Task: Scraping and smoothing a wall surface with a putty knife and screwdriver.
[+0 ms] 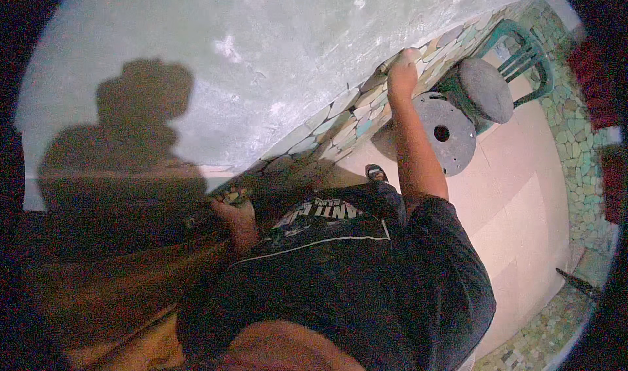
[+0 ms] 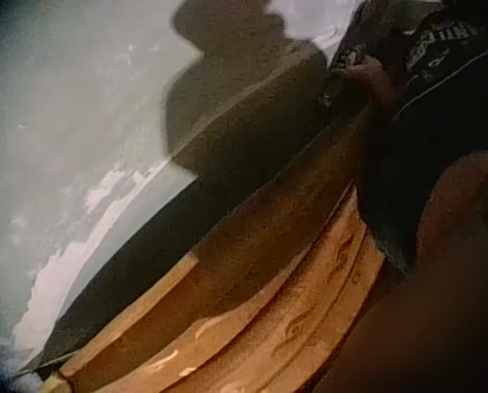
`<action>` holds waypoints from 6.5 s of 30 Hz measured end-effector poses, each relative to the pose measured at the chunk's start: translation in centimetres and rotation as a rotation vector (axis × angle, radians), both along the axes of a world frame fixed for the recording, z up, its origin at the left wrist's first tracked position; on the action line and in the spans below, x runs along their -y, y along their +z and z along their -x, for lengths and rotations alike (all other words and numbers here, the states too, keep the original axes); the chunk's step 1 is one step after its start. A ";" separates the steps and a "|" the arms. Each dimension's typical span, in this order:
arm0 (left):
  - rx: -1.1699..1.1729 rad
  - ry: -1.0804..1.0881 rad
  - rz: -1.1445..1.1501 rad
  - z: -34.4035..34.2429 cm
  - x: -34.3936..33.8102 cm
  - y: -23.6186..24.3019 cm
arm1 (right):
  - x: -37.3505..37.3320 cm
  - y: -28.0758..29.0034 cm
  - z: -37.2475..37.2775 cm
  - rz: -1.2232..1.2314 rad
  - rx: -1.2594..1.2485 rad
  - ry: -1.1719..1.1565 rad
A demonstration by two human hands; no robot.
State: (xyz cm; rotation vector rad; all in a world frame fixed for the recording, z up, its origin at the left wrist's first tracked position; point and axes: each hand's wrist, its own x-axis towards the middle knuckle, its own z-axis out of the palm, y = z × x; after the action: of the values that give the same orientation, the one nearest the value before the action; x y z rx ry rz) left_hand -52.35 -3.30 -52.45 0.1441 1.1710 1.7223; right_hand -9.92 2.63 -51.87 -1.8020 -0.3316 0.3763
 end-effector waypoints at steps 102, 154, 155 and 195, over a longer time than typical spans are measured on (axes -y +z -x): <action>-0.791 -0.974 -0.031 -34.8 5.9 -0.1 | 10.6 2.4 -6.8 -0.314 0.223 1.260; -1.081 -0.465 -0.064 -39.5 2.2 -10.6 | 6.0 -3.4 -5.3 0.155 -0.177 1.076; -1.085 -0.461 -0.065 -39.4 2.0 -11.1 | 5.4 -4.6 -5.4 0.128 -0.216 1.055; -1.112 -0.729 0.036 -38.9 1.2 -9.2 | 4.3 -6.2 -5.3 0.203 -0.033 1.053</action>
State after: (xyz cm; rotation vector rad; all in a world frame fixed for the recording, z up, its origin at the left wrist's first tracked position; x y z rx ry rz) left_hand -13.49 -4.52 -61.64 1.4506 1.6101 0.8960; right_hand -4.61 -1.71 -58.06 -1.6780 -1.2567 1.1959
